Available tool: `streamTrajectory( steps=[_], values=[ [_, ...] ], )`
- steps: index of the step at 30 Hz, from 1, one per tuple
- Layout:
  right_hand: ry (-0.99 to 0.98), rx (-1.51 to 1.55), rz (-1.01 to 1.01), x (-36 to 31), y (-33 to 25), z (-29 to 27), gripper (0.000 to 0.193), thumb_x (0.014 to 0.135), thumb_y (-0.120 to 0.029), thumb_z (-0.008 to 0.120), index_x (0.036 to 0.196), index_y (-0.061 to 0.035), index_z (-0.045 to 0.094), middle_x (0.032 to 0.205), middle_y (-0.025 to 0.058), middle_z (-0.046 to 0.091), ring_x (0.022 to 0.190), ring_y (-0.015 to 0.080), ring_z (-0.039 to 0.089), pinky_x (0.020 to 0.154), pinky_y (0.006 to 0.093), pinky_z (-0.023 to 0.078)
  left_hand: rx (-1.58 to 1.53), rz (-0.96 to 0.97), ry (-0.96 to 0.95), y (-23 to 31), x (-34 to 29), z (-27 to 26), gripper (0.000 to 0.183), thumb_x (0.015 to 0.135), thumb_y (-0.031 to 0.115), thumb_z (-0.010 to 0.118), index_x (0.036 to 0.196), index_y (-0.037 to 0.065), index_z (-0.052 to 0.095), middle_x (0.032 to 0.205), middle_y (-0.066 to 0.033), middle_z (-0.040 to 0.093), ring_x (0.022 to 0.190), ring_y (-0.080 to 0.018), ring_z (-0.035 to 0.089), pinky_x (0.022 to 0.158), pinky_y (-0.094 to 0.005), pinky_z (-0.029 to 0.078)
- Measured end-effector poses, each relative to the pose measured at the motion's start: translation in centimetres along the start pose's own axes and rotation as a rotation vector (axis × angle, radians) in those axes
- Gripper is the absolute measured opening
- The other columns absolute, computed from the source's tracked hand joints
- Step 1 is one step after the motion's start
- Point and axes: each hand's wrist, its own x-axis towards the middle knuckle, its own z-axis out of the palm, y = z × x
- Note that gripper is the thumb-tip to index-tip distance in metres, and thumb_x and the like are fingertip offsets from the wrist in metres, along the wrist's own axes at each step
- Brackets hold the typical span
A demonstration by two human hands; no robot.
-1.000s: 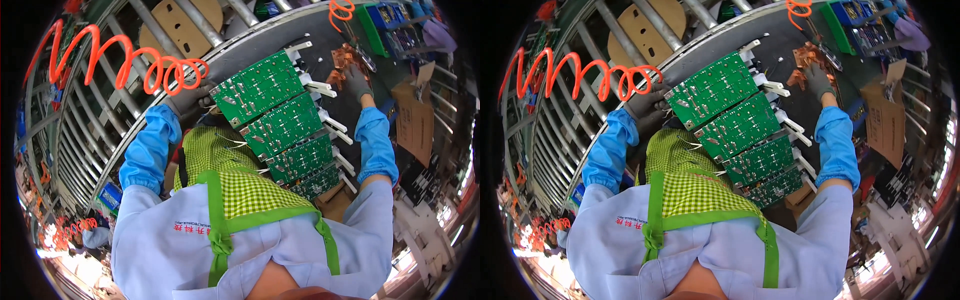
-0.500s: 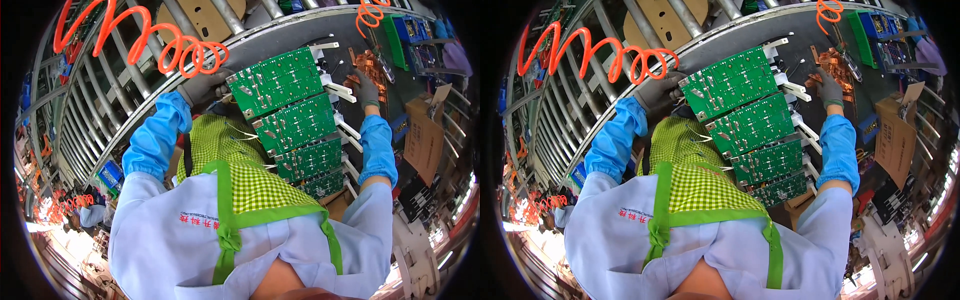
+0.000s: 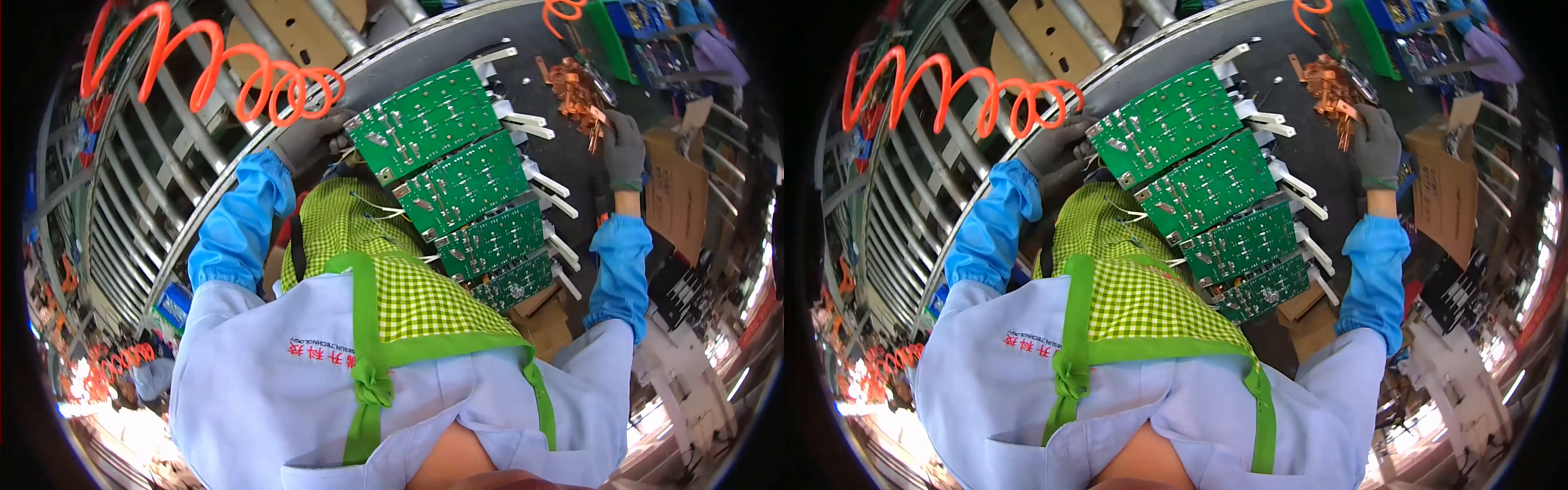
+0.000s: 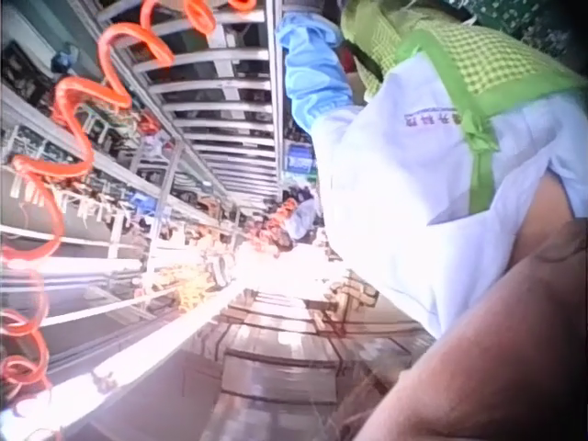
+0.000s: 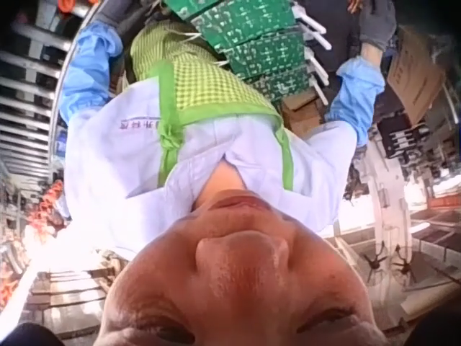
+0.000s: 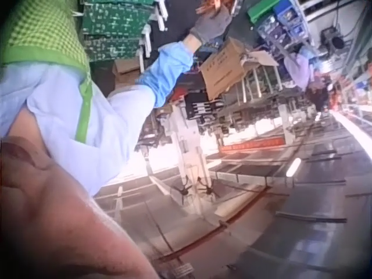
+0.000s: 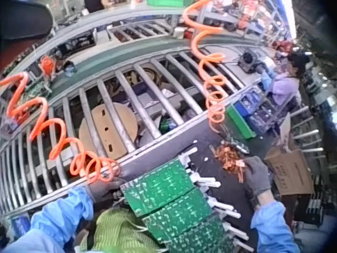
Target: The person assembles electronic components onto green circuit boards by securing them with screws using a power screwdriver.
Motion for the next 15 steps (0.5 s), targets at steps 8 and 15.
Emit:
streamTrajectory(
  steps=[8, 15],
  values=[
    [-0.267, 0.188, 0.006, -11.5, -14.1, -4.9, 0.022, 0.072, -0.008, 0.058, 0.094, -0.012, 0.06, 0.084, 0.01, 0.057, 0.074, 0.0285, 0.059, 0.061, 0.0368, 0.048, -0.04, -0.001, 0.051, 1.2, -0.9, 1.7, 0.016, 0.092, 0.011, 0.046, 0.1, 0.0, 0.054, 0.083, -0.0021, 0.053, 0.067, -0.0062, 0.047, 0.056, -0.0176, 0.041],
    [-0.323, 0.077, 0.194, -18.5, -15.8, 1.2, 0.024, 0.08, -0.018, 0.058, 0.102, -0.0114, 0.059, 0.087, 0.0092, 0.058, 0.075, 0.0294, 0.059, 0.061, 0.0372, 0.048, 0.098, -0.111, -0.057, 1.6, 0.1, -1.5, 0.016, 0.094, 0.014, 0.043, 0.103, 0.004, 0.052, 0.083, -0.0039, 0.053, 0.066, -0.0072, 0.051, 0.053, -0.016, 0.043]
  ],
)
